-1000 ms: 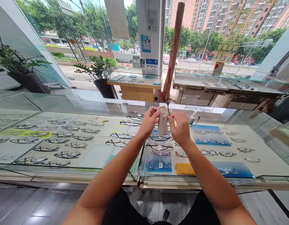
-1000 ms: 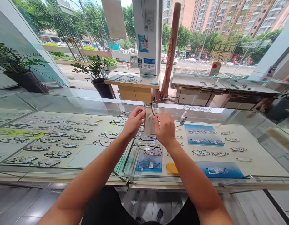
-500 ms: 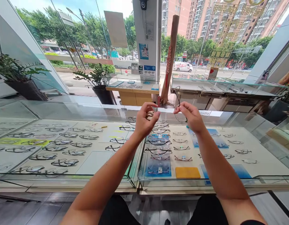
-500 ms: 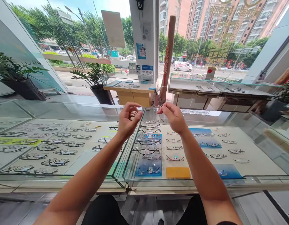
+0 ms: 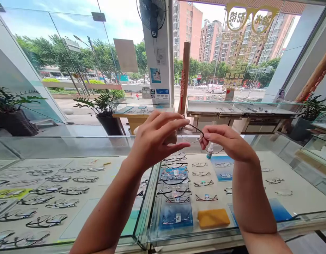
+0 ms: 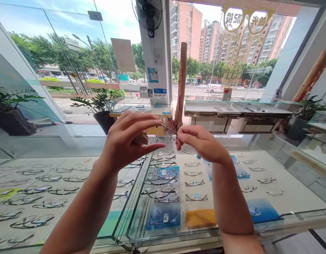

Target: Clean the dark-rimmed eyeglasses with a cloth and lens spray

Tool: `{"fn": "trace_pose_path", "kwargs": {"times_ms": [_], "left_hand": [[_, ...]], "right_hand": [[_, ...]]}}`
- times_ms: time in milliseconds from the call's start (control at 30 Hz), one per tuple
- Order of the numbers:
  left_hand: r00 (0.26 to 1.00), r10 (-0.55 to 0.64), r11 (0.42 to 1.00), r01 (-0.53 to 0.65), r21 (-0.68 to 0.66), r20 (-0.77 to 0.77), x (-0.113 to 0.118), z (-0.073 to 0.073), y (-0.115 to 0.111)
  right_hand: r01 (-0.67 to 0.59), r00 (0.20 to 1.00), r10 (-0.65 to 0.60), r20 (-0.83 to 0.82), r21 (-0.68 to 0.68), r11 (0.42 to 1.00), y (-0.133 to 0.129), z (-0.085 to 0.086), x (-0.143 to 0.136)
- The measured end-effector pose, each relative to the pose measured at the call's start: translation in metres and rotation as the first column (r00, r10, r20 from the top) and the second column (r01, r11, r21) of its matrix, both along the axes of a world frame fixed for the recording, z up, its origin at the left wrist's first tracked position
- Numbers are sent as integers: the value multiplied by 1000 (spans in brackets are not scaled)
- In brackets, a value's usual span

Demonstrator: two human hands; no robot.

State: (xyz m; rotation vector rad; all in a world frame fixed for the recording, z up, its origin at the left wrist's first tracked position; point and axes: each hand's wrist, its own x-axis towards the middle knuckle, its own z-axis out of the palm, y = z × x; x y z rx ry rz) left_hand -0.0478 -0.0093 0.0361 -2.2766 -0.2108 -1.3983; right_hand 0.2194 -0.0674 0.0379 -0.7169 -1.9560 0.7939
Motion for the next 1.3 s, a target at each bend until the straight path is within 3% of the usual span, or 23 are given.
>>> {"fn": "trace_pose_path", "kwargs": {"times_ms": [267,467,600,733,867,1100,1300], "left_hand": [[999,-40,999,40,-14,-37,-1,-1,5],[997,-76,988,73,-139,-18,1,-1,3],[993,-68,959,93,-267,100,-1,-1,3],[959,-46,922,149,-357,281,-5,-4,8],[926,-46,888,210,-409,375,-7,-5,11],[915,-47,816,267,-512,401,-4,-4,9],[902,-16,829,253,-499,432,-2,-6,8]], "right_hand": [[-80,997,80,-9,-98,992,4,-3,0],[144,988,-147,35,84,986,-6,0,-1],[312,950,-301,-81,262,913,-8,-3,0],[405,914,-360,-186,452,795,3,-9,3],[477,876,-433,-214,530,701,14,-14,1],[531,846,-439,-301,545,649,16,-16,-6],[542,837,-467,-285,553,634,15,-15,-8]]}}
